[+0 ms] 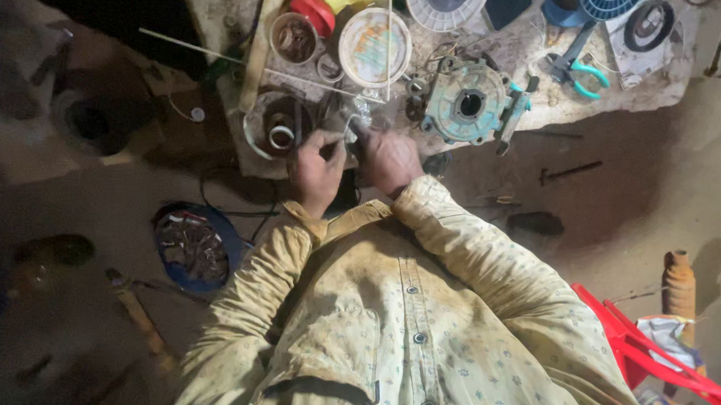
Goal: The person sits on the floor and assembles a small pump or motor unit. They unwrap a plastic-wrapped component, fit a round plate onto the pump housing, open a small tin and take out small parts, then press and align small fittings and screws into the housing by hand.
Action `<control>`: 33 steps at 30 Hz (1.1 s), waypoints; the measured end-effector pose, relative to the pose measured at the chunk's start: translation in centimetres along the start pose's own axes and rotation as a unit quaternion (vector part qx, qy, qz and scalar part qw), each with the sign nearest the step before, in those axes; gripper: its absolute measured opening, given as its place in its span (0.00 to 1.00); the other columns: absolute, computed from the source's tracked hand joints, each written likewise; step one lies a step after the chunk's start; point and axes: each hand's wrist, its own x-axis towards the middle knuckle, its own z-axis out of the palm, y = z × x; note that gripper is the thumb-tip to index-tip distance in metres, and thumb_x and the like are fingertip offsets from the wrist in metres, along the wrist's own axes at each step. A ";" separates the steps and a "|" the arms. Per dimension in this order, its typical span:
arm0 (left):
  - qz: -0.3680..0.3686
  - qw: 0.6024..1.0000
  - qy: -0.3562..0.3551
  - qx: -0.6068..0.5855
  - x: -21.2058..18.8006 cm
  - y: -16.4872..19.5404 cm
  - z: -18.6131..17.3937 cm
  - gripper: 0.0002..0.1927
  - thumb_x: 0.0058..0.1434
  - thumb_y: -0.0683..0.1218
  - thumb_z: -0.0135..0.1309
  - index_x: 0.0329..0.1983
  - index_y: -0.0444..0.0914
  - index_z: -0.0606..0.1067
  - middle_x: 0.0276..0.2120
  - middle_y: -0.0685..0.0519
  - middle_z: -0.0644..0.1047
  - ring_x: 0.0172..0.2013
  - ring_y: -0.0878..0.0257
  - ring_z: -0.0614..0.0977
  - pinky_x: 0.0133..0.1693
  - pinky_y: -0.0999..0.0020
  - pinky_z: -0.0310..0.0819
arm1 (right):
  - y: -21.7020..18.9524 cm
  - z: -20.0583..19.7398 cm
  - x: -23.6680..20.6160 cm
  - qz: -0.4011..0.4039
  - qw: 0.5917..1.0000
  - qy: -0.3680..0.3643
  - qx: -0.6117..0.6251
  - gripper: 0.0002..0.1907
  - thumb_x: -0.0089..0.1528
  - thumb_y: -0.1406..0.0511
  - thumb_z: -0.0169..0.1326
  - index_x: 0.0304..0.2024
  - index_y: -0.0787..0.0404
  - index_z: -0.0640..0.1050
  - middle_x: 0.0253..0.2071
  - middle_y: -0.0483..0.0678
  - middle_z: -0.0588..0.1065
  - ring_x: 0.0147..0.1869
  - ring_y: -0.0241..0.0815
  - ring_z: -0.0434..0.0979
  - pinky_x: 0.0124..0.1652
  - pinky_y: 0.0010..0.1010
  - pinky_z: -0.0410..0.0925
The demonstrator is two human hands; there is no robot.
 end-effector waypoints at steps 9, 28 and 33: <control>0.122 0.986 -0.100 -0.048 0.0 9.7 -0.9 0.05 0.62 0.37 0.60 0.40 0.34 0.78 0.36 0.46 0.79 0.38 0.53 0.82 0.41 0.63 0.76 | 0.8 -6.1 -6.5 -0.071 0.969 0.210 0.105 0.22 0.58 0.61 0.61 0.55 0.56 0.75 0.47 0.54 0.78 0.42 0.57 0.80 0.38 0.45 0.71; 0.107 0.951 -0.259 -0.134 0.7 20.2 19.3 0.05 0.62 0.39 0.62 0.42 0.35 0.80 0.37 0.50 0.79 0.37 0.60 0.81 0.37 0.66 0.75 | 21.9 -10.8 -12.5 -0.037 0.718 0.285 0.634 0.26 0.59 0.80 0.55 0.61 0.68 0.74 0.51 0.45 0.76 0.55 0.33 0.77 0.55 0.27 0.72; 0.043 0.979 -0.136 -0.144 4.1 15.9 25.8 0.19 0.75 0.51 0.51 0.61 0.35 0.72 0.57 0.48 0.72 0.53 0.66 0.79 0.49 0.70 0.79 | 30.2 -9.9 -11.8 -0.056 0.703 0.249 0.664 0.14 0.67 0.80 0.59 0.54 0.70 0.76 0.49 0.50 0.79 0.51 0.36 0.79 0.55 0.29 0.73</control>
